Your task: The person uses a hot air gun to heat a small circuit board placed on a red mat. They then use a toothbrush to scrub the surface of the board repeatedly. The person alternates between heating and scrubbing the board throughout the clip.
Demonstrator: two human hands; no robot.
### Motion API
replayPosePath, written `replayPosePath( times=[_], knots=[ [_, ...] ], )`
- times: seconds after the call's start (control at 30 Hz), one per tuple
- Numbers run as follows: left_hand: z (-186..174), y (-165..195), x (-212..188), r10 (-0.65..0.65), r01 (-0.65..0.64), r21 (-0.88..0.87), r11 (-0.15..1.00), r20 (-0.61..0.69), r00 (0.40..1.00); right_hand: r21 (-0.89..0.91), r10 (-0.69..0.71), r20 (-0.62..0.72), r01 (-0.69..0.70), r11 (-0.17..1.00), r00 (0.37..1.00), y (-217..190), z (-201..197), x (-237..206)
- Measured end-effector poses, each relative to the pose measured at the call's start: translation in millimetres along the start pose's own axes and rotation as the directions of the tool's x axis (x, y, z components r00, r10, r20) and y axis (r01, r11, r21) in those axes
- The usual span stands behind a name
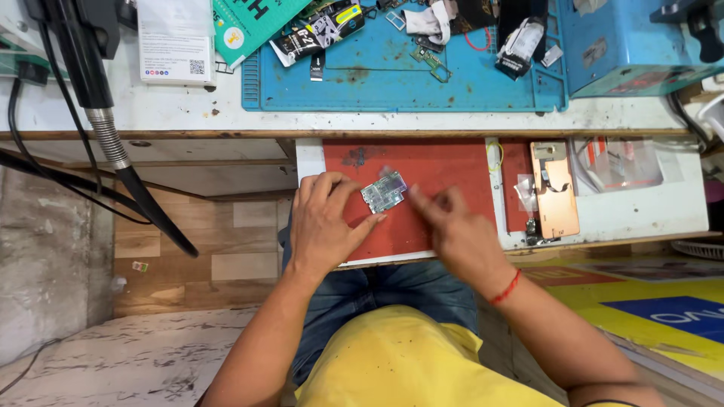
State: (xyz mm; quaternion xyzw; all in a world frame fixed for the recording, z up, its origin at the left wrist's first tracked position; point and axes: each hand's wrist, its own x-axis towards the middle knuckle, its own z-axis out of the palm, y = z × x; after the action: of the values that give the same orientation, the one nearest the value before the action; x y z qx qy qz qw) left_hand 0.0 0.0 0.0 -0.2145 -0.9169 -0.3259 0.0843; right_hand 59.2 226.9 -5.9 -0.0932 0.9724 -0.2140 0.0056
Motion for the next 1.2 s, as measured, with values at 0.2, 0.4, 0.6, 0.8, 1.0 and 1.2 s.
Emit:
replayPosePath(
  times=[0.2, 0.4, 0.6, 0.8, 1.0, 1.2],
  knots=[
    [-3, -8, -3, 0.032, -0.032, 0.000, 0.999, -0.006, 0.999, 0.032, 0.000, -0.030, 0.001, 0.999, 1.000, -4, 2, 0],
    [-9, -15, 9, 0.052, -0.052, -0.005, 0.999, -0.002, 0.999, -0.024, 0.045, 0.008, -0.045, 0.999, 0.999, -17, 2, 9],
    [-11, 11, -9, 0.021, -0.021, 0.017, 1.000, 0.000, 1.000, -0.037, 0.058, 0.071, -0.055, 0.998, 0.996, -7, -12, -20],
    [-2, 20, -22, 0.024, -0.025, 0.038, 0.999, 0.015, 1.000, 0.026, -0.020, 0.084, 0.018, 1.000, 0.996, 2, -3, -41],
    [1, 14, -10, 0.049, -0.048, 0.045, 0.998, -0.006, 0.999, -0.017, -0.047, 0.106, 0.049, 0.999, 0.993, 9, 3, -25],
    [3, 26, -13, 0.050, -0.048, 0.046, 0.998, -0.023, 0.998, 0.074, -0.116, 0.088, 0.110, 0.991, 0.989, 6, -15, -28]
  ],
)
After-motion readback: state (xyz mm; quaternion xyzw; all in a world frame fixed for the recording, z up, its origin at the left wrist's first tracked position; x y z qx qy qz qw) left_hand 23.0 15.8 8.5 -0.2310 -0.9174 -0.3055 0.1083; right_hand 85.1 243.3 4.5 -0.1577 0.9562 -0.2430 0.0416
